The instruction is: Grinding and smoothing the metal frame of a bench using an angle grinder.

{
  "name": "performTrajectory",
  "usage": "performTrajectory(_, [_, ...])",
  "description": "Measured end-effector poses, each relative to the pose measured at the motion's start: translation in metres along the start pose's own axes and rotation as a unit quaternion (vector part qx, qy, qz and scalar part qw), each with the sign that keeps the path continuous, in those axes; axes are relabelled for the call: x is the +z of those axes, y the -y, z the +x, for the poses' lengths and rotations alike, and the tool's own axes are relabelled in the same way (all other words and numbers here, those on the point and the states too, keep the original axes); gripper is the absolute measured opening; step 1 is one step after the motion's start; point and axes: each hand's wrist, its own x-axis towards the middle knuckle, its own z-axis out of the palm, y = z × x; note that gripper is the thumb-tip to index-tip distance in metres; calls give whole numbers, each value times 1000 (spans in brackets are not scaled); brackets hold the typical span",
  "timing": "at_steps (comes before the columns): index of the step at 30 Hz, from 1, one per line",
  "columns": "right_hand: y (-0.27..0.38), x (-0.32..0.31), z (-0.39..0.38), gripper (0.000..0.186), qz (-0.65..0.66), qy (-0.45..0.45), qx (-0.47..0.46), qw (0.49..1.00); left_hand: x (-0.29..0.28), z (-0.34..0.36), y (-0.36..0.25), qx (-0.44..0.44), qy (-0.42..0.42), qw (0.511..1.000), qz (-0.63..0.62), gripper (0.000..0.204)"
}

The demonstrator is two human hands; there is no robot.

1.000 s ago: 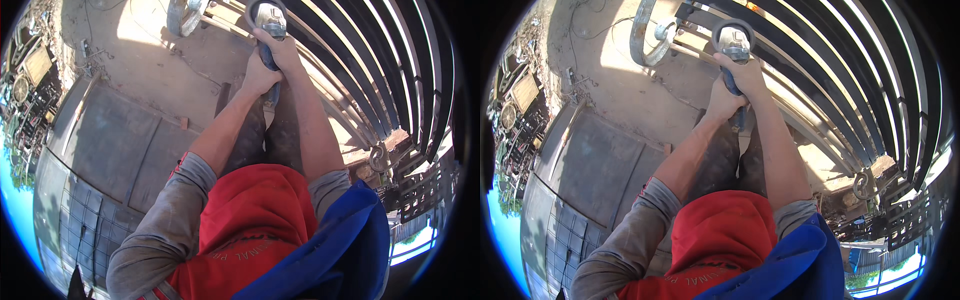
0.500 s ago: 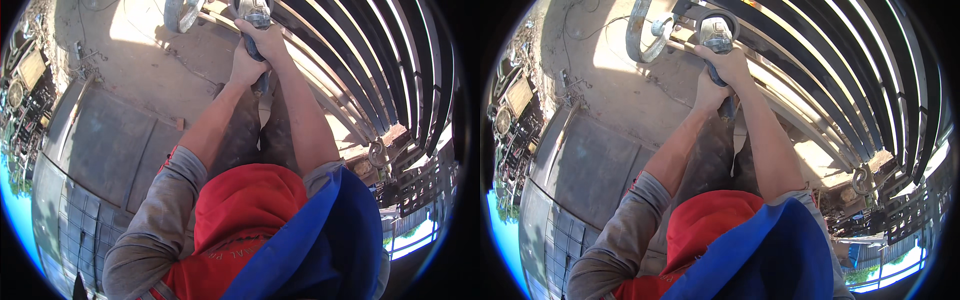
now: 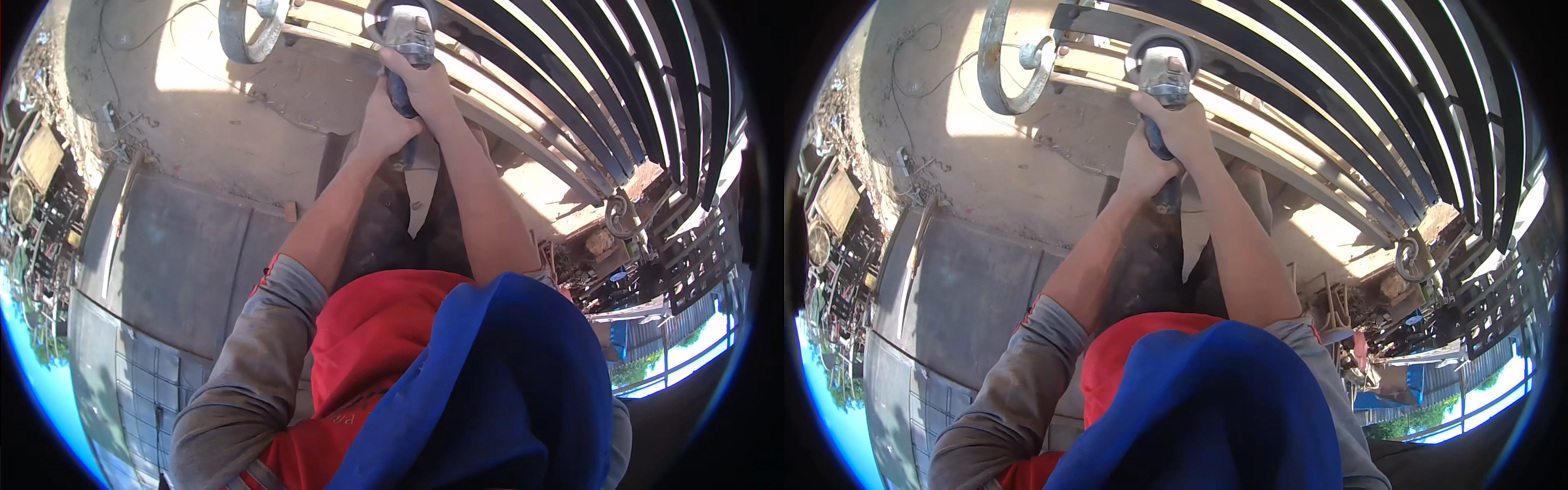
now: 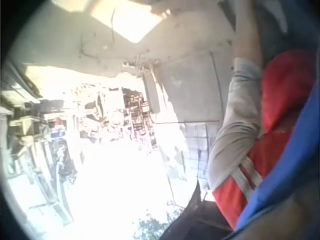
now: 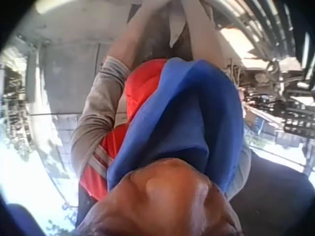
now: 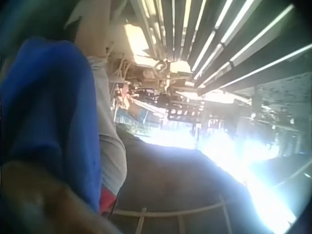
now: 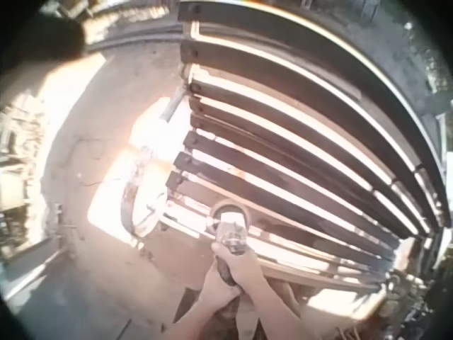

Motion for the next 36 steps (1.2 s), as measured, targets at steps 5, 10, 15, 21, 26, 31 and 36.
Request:
performTrajectory(5, [34,45,22,66,-136,36,-46,989,-34,14,-26,23,-52,994,-96,57])
performTrajectory(10, [6,-8,3,58,-73,-15,-32,997,10,2,-7,9,2,997,-72,65])
performTrajectory(15, [-27,-80,-20,47,-37,-59,0,998,81,-14,15,-14,71,995,-72,82])
performTrajectory(21, [-48,-139,-38,41,-62,-77,25,995,141,-30,28,-22,77,994,-73,88])
performTrajectory(26, [-67,-194,-46,41,-19,-99,-1,995,191,-34,33,-37,119,989,-81,91])
performTrajectory(31, [-87,-235,-61,42,3,-132,16,991,232,-44,48,-35,139,989,-41,80])
performTrajectory(36, [-108,-272,-74,40,149,-202,12,968,262,-40,55,-25,202,977,59,99])
